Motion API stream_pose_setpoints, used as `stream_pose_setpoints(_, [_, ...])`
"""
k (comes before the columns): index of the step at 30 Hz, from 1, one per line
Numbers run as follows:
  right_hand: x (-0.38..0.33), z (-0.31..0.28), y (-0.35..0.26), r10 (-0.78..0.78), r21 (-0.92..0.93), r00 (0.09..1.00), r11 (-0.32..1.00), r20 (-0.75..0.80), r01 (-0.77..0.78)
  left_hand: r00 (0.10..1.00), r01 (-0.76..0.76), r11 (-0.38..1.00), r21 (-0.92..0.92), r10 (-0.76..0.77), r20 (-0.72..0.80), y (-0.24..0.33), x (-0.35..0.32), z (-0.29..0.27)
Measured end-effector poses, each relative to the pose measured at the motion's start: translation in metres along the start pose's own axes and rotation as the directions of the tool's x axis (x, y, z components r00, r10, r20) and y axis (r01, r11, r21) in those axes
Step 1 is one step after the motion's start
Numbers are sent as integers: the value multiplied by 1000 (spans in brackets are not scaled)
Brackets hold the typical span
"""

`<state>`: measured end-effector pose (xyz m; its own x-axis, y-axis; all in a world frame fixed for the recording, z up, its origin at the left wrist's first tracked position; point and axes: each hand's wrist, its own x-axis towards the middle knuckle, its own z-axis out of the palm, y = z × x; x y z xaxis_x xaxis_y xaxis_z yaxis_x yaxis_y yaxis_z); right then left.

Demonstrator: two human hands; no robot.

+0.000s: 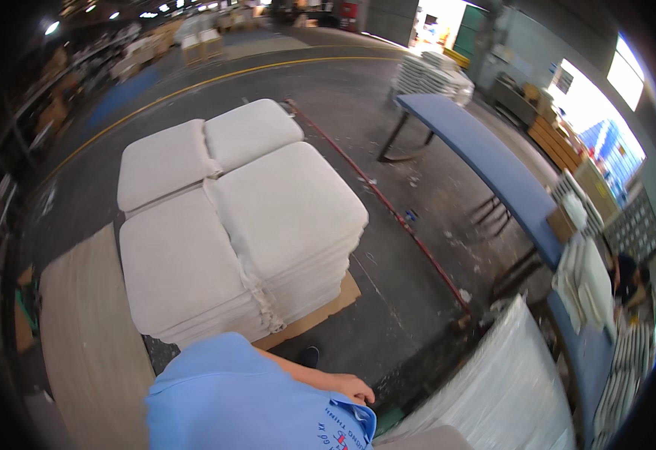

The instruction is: The person picks up a white cushion and places it on a table. They then unfold a white sheet, place the cushion on it, and wrap the cushion by folding the sheet around it. The wrapped cushion is placed on a stack of similar items.

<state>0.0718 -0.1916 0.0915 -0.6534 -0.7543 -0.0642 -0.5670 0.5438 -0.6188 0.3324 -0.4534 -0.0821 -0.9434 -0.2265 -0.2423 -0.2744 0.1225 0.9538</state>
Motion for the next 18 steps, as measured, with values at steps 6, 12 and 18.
stream_pose_setpoints(6, [105,-17,-93,-275,-265,959,922,64,282,996,16,993,118,-5,-88,15,46,-145])
stream_pose_setpoints(12, [214,-25,-128,-401,-427,895,787,195,446,974,-67,916,395,146,-173,25,102,-226])
stream_pose_setpoints(18, [388,-8,-130,-657,-210,727,697,197,686,863,-237,886,398,380,-333,33,196,-333])
